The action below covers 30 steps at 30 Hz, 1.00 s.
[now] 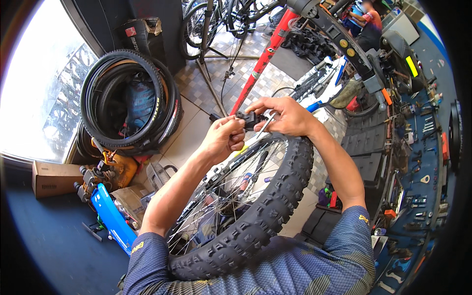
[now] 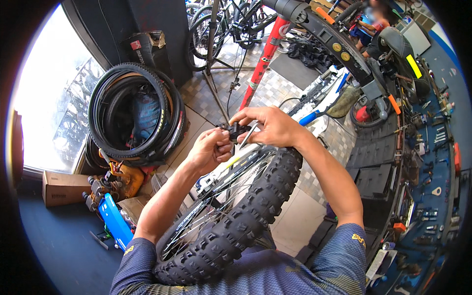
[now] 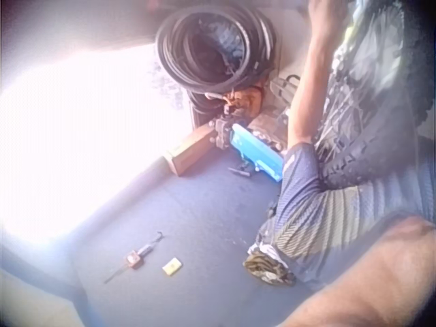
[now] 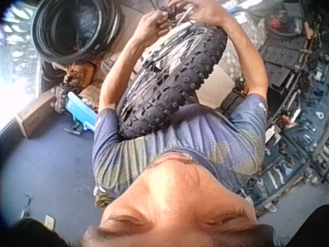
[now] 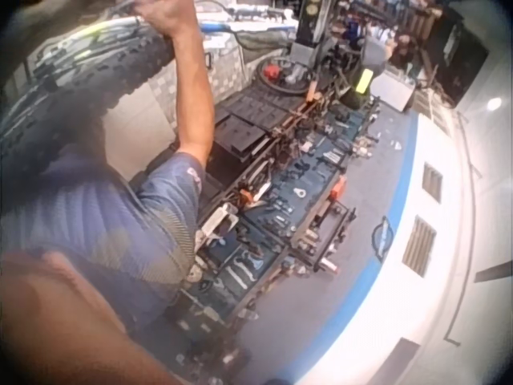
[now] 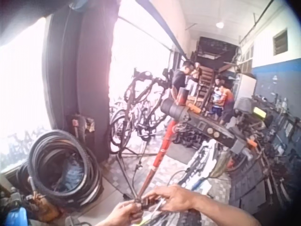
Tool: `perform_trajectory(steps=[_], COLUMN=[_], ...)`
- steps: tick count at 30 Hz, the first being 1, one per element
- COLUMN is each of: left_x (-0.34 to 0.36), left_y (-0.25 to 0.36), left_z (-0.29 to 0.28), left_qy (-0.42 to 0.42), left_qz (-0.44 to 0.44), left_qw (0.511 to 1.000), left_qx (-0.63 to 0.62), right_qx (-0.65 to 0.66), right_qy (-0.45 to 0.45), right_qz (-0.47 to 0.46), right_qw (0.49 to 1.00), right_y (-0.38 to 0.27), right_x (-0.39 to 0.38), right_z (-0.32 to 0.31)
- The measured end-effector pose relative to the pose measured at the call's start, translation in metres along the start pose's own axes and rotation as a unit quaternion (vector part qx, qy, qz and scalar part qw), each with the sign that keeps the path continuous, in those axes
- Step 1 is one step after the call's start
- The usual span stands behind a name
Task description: The person works on a bicycle's rear wheel and brake assembly. They use a yellow tool to adjust the brake caliper, then use a screwdriver to tighten a bolt on the brake assembly. Finally, they spray lubricant onto small metal parts on the floor.
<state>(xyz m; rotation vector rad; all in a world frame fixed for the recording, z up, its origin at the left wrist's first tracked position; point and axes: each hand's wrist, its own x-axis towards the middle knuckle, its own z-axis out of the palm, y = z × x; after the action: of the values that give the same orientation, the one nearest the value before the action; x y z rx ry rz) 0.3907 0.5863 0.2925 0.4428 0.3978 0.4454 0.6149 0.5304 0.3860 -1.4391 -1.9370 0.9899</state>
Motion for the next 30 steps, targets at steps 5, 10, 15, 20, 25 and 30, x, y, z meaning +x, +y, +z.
perform_trajectory(steps=[5, 10, 15, 20, 25, 30], left_x=[-0.005, -0.003, -0.004, -0.005, -0.009, -0.009], left_y=[0.001, -0.003, -0.007, -0.01, -0.008, -0.006], left_z=[-0.025, -0.024, -0.019, -0.021, -0.025, -0.023], left_qy=[-0.029, -0.042, -0.058, -0.052, -0.052, -0.063], left_qz=[-0.006, -0.017, -0.008, -0.003, 0.003, -0.002], left_qw=[1.0, 0.999, 0.998, 0.998, 0.998, 0.997], left_qx=[0.0, 0.009, 0.025, 0.047, 0.044, 0.047], right_qx=[0.047, -0.009, -0.105, -0.131, -0.115, -0.146], right_qy=[-0.049, -0.041, -0.032, -0.052, -0.045, -0.043], right_qz=[0.059, 0.023, -0.035, -0.03, -0.047, -0.071], right_qw=[0.996, 0.999, 0.993, 0.99, 0.991, 0.986], right_y=[0.007, 0.006, 0.001, -0.001, -0.003, -0.007], right_x=[0.003, 0.005, 0.003, 0.003, 0.003, 0.004], right_z=[0.003, 0.001, -0.003, -0.003, 0.0, -0.001])
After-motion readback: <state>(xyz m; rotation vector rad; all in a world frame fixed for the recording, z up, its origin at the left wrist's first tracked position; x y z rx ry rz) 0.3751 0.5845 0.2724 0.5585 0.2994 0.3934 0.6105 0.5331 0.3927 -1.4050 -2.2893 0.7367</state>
